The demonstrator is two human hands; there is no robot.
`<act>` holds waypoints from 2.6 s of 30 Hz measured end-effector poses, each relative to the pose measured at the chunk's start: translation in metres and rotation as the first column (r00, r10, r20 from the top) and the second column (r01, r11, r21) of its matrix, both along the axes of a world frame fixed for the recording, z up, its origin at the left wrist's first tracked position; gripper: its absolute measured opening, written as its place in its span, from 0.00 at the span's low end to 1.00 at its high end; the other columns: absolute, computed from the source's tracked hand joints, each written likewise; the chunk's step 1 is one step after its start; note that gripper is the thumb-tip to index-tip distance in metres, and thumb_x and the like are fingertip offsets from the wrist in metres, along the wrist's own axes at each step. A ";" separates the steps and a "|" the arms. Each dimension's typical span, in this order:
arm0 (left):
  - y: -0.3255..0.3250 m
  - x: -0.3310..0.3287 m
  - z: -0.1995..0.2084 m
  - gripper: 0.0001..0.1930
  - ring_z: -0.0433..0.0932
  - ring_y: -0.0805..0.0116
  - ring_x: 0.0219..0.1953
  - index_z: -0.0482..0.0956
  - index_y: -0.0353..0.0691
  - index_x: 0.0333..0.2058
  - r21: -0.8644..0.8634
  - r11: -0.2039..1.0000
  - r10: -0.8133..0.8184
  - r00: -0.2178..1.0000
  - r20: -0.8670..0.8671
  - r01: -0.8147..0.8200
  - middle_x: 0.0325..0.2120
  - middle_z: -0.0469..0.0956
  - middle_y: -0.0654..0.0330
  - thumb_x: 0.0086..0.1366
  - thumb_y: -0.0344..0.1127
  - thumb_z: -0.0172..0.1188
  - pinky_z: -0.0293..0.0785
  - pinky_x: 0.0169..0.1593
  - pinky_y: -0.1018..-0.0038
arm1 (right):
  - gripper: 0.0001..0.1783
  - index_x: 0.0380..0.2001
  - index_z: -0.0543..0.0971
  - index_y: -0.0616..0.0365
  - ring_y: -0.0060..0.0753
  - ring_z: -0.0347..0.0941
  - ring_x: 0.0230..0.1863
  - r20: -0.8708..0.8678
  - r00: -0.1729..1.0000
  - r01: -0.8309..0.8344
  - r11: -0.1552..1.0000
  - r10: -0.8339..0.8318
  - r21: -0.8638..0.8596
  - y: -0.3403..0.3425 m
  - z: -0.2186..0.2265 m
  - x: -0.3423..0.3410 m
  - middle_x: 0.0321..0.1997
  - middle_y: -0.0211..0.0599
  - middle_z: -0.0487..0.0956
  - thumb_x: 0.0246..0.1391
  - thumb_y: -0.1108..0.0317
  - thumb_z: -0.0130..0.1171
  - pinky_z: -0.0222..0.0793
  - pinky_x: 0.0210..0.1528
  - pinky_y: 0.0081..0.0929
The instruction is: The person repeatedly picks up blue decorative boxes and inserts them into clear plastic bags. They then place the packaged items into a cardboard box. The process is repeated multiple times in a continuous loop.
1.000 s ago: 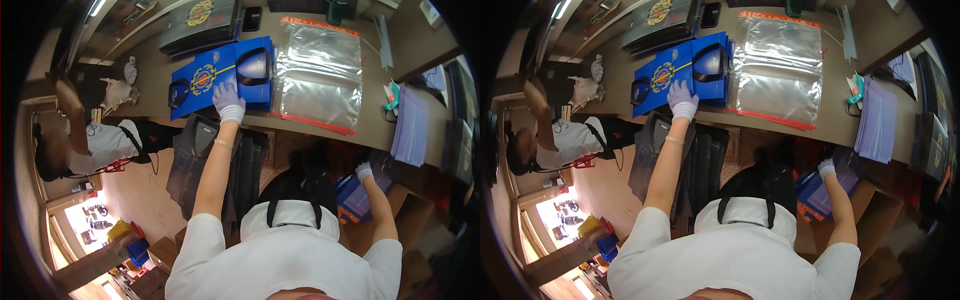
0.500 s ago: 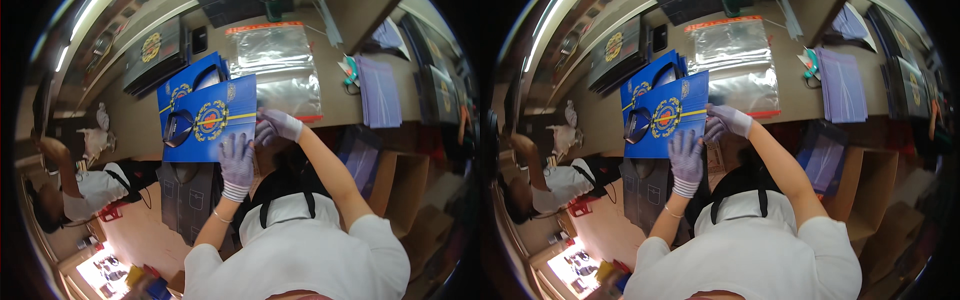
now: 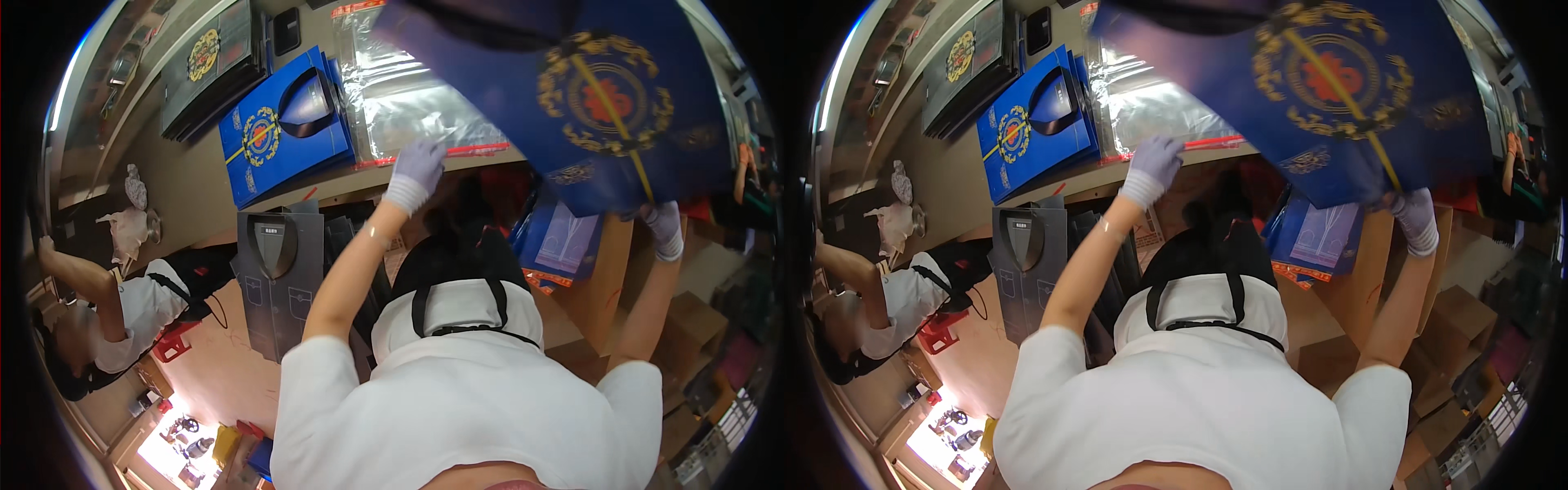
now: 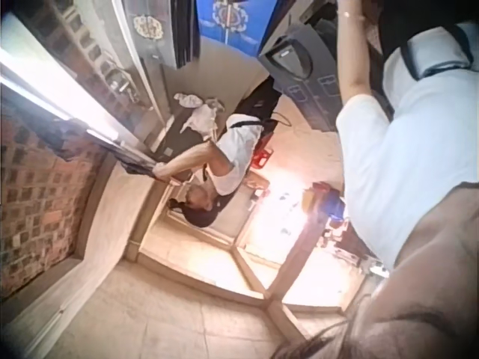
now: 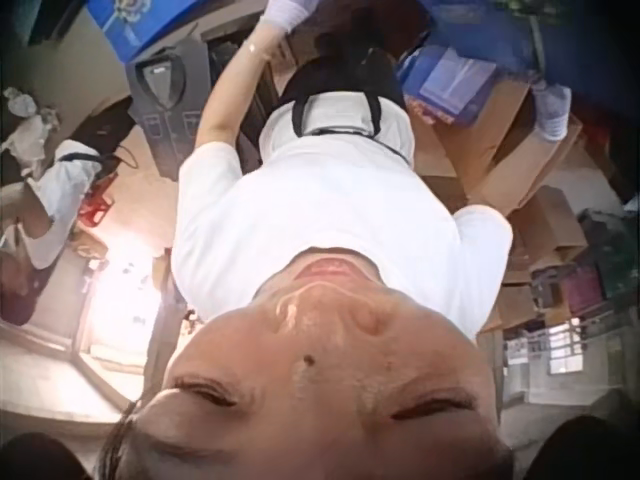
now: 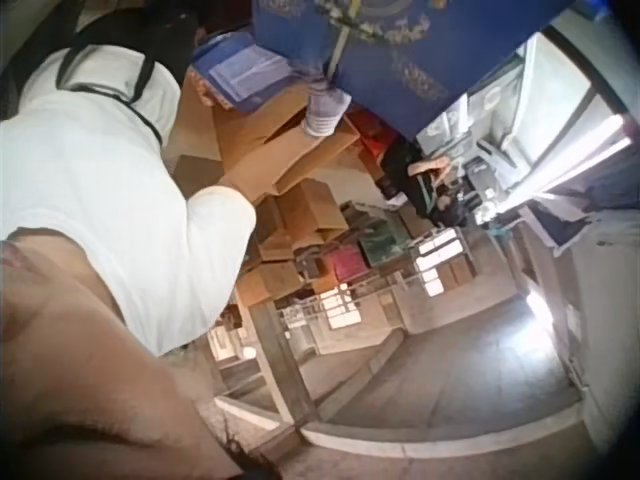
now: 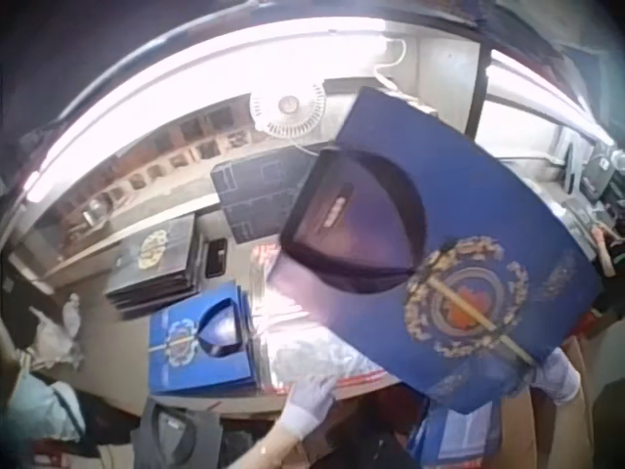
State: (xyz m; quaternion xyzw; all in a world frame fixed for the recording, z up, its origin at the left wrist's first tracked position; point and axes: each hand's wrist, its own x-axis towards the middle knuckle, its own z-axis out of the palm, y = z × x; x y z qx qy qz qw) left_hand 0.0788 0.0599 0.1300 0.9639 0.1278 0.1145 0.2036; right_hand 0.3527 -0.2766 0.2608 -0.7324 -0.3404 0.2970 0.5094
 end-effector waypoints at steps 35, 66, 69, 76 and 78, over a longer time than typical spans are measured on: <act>0.065 0.049 -0.053 0.11 0.77 0.63 0.21 0.80 0.37 0.22 -0.704 0.467 0.328 0.844 -0.425 -0.536 0.18 0.78 0.54 0.48 0.38 0.54 0.74 0.31 0.69 | 0.16 0.41 0.73 0.70 0.37 0.69 0.36 0.342 0.888 0.393 0.893 -0.308 -0.219 -0.054 -0.091 -0.154 0.37 0.48 0.74 0.54 0.67 0.55 0.65 0.37 0.30; 0.085 0.044 0.039 0.08 0.76 0.60 0.26 0.79 0.38 0.25 -0.366 0.847 0.515 0.767 0.383 -0.386 0.22 0.77 0.55 0.49 0.36 0.63 0.71 0.33 0.71 | 0.15 0.42 0.72 0.62 0.31 0.74 0.32 0.003 0.908 0.415 0.896 -0.420 -0.157 -0.051 -0.056 -0.211 0.40 0.37 0.77 0.52 0.67 0.55 0.68 0.30 0.27; 0.074 0.040 0.054 0.08 0.75 0.59 0.26 0.78 0.39 0.24 -0.284 0.878 0.468 0.818 0.335 -0.386 0.22 0.76 0.55 0.49 0.37 0.63 0.71 0.33 0.69 | 0.18 0.40 0.73 0.65 0.31 0.73 0.36 -0.465 0.707 0.468 0.846 -0.533 -0.256 -0.105 -0.028 -0.169 0.41 0.38 0.76 0.46 0.68 0.58 0.70 0.38 0.27; 0.049 0.042 0.041 0.09 0.73 0.58 0.30 0.78 0.40 0.25 -0.255 0.879 0.455 0.867 0.203 -0.402 0.24 0.75 0.57 0.50 0.39 0.62 0.70 0.35 0.67 | 0.27 0.46 0.71 0.69 0.30 0.71 0.43 -0.719 0.587 0.248 0.928 -0.372 -0.278 -0.122 0.038 -0.149 0.44 0.40 0.75 0.40 0.68 0.53 0.64 0.47 0.24; 0.042 0.037 0.034 0.08 0.73 0.58 0.31 0.77 0.40 0.25 -0.246 0.903 0.401 0.897 0.188 -0.352 0.24 0.74 0.57 0.50 0.38 0.62 0.69 0.36 0.67 | 0.26 0.46 0.71 0.69 0.29 0.70 0.45 -0.736 0.573 0.196 0.932 -0.360 -0.304 -0.093 0.025 -0.154 0.45 0.38 0.75 0.42 0.67 0.51 0.62 0.49 0.23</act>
